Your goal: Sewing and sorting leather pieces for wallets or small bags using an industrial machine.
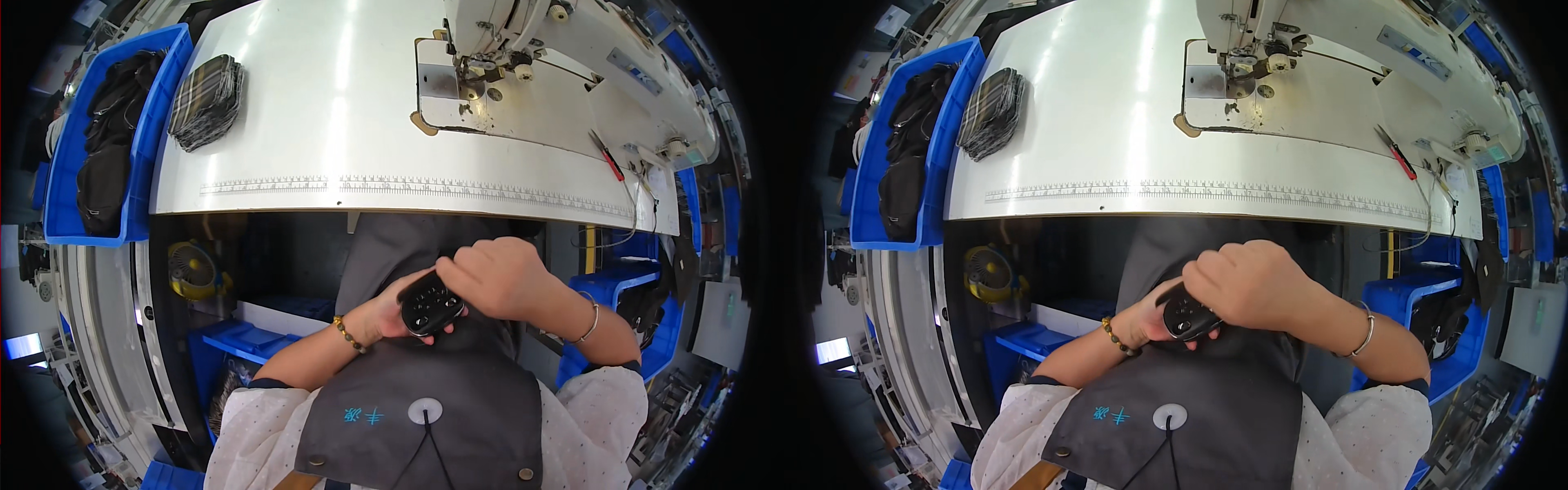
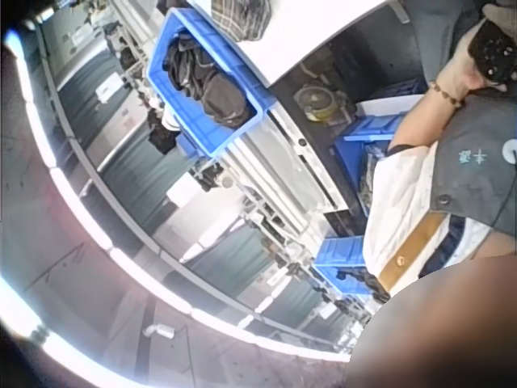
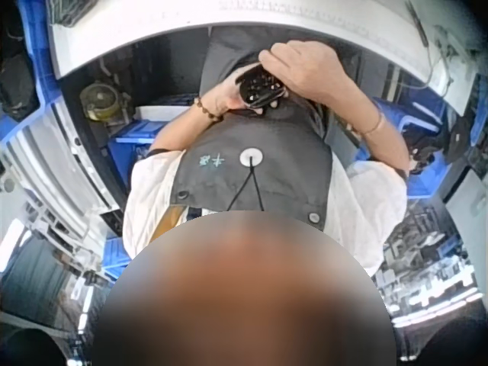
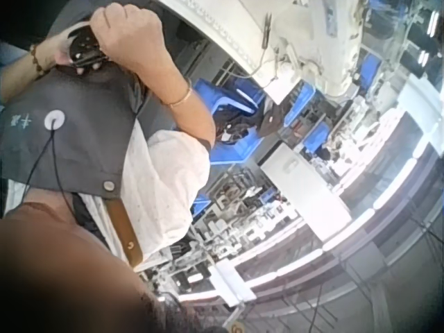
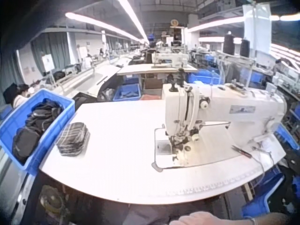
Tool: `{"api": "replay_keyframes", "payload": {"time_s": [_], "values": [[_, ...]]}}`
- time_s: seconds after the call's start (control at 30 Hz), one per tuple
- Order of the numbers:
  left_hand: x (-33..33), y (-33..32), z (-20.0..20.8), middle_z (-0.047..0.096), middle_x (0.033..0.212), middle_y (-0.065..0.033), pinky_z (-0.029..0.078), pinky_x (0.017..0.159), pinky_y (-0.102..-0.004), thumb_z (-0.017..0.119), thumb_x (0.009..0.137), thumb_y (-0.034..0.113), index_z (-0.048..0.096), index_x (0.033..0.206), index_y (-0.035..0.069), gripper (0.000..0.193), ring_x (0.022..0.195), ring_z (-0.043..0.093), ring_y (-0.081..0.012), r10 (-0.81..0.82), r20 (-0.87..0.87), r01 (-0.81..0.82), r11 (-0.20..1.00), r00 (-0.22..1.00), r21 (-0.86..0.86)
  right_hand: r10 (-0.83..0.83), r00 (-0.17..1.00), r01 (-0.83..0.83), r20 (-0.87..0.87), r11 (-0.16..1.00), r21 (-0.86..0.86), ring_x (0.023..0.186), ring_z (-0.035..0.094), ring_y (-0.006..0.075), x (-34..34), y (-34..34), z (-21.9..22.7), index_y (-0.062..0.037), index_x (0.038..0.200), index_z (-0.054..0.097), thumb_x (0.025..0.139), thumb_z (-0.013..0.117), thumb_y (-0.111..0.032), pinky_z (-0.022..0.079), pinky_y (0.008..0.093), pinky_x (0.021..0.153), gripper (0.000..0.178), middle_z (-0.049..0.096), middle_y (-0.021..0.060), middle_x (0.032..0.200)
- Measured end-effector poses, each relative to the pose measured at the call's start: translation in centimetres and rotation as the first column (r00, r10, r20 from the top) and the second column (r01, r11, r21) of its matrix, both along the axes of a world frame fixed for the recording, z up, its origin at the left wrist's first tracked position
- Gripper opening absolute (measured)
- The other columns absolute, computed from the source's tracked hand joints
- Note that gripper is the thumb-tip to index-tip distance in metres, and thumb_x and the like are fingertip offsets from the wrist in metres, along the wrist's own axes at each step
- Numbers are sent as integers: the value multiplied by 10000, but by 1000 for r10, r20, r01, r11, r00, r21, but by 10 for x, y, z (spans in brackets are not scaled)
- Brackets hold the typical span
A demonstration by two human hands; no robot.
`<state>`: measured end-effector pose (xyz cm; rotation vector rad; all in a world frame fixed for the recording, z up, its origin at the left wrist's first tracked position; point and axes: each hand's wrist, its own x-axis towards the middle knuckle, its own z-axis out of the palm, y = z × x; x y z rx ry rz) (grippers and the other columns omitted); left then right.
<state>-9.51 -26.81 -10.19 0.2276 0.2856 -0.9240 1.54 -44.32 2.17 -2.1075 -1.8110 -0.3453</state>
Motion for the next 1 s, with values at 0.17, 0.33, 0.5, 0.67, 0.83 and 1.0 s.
{"api": "replay_keyframes", "payload": {"time_s": [0.17,0.33,0.5,0.67,0.83,1.0], "values": [[1,-7,4,680,1138,-119,629,597,-436,383,1016,572,608,1253,110,565,906,716,-244,67,-146,-83,991,987,-105,-270,658,132,-703,961,-244,698,624,298,-18,-1,4,-73,940,518,751,669,-80,493,398,590,242,594,96,800],[3,-16,7,684,1133,-102,611,704,-412,417,1006,530,618,1233,118,512,927,706,-259,137,-350,-236,937,927,-256,-212,510,-127,-834,940,-317,718,635,303,-24,-11,11,-75,946,519,776,666,-81,506,402,637,225,606,97,822],[-4,-19,3,667,1161,-108,586,668,-467,442,1002,459,564,1298,126,462,919,687,-296,55,-224,-60,998,973,-17,-166,760,-99,-629,926,-364,775,693,287,-10,-6,6,-108,1139,603,754,793,-229,531,395,655,446,707,76,913],[-11,-20,-6,683,1105,-125,603,562,-447,422,1008,433,577,1261,113,437,853,710,-295,-4,-171,4,1000,985,2,10,846,-294,-532,842,-452,751,703,268,-2,-1,-1,-78,1196,659,698,821,-271,550,347,613,558,722,49,893],[-13,-23,-12,695,1043,-141,600,513,-421,405,1015,418,569,1250,94,432,875,717,-300,-35,-232,18,997,972,-78,-6,897,-257,-442,806,-533,699,699,272,-9,2,-2,-34,1095,690,695,791,-250,547,361,583,466,718,83,843],[-13,-27,-13,709,1033,-59,579,508,-393,431,1001,539,590,1261,215,445,852,716,-231,-89,-62,88,996,994,-27,11,876,-306,-481,785,-539,698,697,280,-2,1,2,-25,1046,689,663,789,-256,546,366,587,458,711,94,824]]}}
